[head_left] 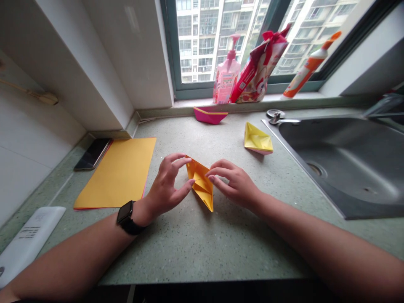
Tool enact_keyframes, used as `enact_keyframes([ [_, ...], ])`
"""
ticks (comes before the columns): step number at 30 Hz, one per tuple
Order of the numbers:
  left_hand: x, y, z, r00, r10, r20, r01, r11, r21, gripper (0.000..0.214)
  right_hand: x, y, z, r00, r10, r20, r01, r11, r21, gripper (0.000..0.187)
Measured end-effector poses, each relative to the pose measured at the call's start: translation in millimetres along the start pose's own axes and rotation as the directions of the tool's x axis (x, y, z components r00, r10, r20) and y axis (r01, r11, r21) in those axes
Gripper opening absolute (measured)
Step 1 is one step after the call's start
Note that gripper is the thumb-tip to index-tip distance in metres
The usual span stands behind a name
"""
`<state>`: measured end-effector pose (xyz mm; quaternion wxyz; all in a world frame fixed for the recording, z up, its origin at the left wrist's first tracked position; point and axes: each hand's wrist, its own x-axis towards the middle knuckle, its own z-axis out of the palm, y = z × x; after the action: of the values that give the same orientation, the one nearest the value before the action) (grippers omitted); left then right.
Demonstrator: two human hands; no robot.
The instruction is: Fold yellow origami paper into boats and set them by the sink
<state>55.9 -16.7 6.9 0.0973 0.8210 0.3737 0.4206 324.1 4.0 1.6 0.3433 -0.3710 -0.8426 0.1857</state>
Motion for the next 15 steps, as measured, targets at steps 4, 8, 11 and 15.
enact_keyframes([
  [4, 0.3, -2.0, 0.0, 0.991, 0.061, 0.118, -0.071, 0.994, 0.084, 0.037, 1.8, 4.6, 1.4, 0.999, 0.028, 0.028, -0.029, 0.999, 0.033, 0.020],
  [8, -1.3, -10.9, 1.3, 0.973, 0.130, 0.189, -0.167, 0.966, 0.195, 0.029, 4.1, 9.6, 2.8, 0.997, 0.037, 0.072, -0.044, 0.995, 0.091, 0.018],
  [11, -1.3, -15.1, 0.7, 0.960, 0.200, 0.194, -0.242, 0.944, 0.226, 0.023, 4.9, 10.6, 2.7, 0.992, 0.018, 0.128, -0.032, 0.993, 0.109, 0.018],
  [15, 1.4, -14.6, -1.2, 0.948, 0.255, 0.192, -0.294, 0.930, 0.219, 0.017, 4.6, 10.2, 0.7, 0.990, -0.027, 0.137, 0.012, 0.994, 0.113, 0.020],
])
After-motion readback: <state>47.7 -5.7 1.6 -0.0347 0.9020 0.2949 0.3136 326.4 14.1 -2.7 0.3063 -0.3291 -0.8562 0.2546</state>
